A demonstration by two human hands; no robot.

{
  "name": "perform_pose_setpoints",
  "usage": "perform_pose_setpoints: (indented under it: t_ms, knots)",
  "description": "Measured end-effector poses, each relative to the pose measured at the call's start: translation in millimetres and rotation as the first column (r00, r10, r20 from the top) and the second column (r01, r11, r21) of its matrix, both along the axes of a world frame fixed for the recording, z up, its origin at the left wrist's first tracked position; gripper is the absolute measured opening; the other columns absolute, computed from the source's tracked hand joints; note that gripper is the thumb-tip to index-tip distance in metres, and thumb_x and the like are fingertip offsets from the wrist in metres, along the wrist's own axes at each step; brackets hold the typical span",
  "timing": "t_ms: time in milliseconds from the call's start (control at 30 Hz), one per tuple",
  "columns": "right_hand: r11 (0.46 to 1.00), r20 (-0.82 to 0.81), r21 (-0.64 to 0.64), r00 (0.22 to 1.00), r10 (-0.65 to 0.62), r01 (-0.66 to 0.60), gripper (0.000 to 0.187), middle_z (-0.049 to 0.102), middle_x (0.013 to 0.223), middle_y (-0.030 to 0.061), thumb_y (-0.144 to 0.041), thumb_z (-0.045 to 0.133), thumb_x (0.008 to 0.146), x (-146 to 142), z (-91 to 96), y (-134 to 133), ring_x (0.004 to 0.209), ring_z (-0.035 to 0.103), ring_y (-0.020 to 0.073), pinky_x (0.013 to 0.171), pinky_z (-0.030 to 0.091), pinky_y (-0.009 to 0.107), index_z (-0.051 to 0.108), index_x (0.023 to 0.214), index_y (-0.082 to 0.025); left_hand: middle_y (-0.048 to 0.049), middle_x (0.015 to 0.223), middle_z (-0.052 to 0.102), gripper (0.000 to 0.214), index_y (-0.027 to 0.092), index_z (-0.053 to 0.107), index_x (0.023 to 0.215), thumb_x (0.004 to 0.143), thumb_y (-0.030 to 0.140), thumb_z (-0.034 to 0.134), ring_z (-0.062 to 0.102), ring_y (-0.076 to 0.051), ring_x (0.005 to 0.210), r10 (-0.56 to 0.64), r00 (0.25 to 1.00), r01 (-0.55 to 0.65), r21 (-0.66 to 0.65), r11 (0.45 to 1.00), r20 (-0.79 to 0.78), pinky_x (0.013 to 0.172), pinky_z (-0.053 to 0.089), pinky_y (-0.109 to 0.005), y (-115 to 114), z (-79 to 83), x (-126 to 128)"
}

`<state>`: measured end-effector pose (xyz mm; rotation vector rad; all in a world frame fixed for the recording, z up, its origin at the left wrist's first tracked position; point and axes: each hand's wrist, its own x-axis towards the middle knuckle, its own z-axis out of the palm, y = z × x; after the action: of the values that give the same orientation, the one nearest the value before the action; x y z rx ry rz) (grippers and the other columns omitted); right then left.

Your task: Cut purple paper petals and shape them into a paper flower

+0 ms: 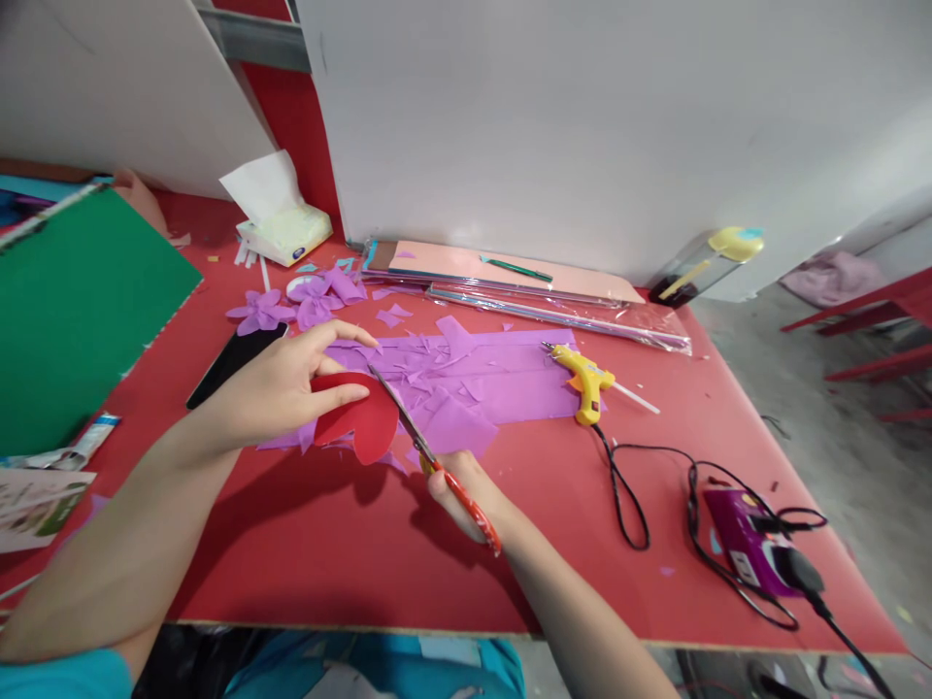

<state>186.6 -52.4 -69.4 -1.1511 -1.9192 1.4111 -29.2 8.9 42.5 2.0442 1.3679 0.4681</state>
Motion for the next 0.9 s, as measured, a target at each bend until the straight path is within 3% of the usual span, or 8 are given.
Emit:
perform_pose_setpoints:
  t_ms: [233,600,733,900]
  knots:
    - [1.0,0.017,0.001,1.0,0.019,-0.019,0.051,0.024,0.049,-0.0053,-0.064,0.025,0.08,-2,12.2,0,0.046,0.021,0.0079,0.045,0.017,0.025,0.029,0.053,-0.021,0.0109,0.044,0.046,0.033,0.022,0.047,0.107,0.076,0.027,0.055,0.042,-0.007,0.04,-0.033,0.998,0.037,-0.066,0.997,0.053,0.048,0.032,-0.02,3,-1.7,-5]
    - [0.99,-0.092,-0.046,0.988,0.126,-0.13,0.038,0.032,0.057,-0.0039,-0.052,0.032,0.081,2,17.2,0,0.051,0.025,0.0091,0.048,0.024,0.025,0.033,0.061,-0.02,0.0056,0.059,0.06,0.039,0.024,0.044,0.112,0.076,0.033,0.056,0.05,-0.009,0.046,-0.025,0.989,0.05,-0.168,0.985,0.142,0.047,0.036,-0.019,6,-6.6,-11]
    - [0.983,-0.136,-0.09,0.98,0.148,-0.161,0.038,0.032,0.06,-0.0036,-0.055,0.03,0.081,3,16.1,-2,0.053,0.025,0.0093,0.048,0.024,0.025,0.031,0.064,-0.02,0.0053,0.059,0.06,0.041,0.024,0.044,0.114,0.076,0.032,0.057,0.051,-0.009,0.046,-0.039,0.985,0.072,-0.192,0.979,0.167,0.046,0.037,-0.018,6,-6.5,-11]
    - [0.988,-0.127,-0.059,0.983,0.136,-0.145,0.039,0.036,0.063,-0.0022,-0.055,0.029,0.081,3,13.4,-3,0.057,0.027,0.0106,0.053,0.027,0.027,0.029,0.063,-0.02,0.0063,0.057,0.058,0.041,0.025,0.043,0.115,0.076,0.03,0.056,0.052,-0.009,0.045,-0.047,0.983,0.084,-0.205,0.975,0.179,0.045,0.036,-0.018,5,-4.3,-11]
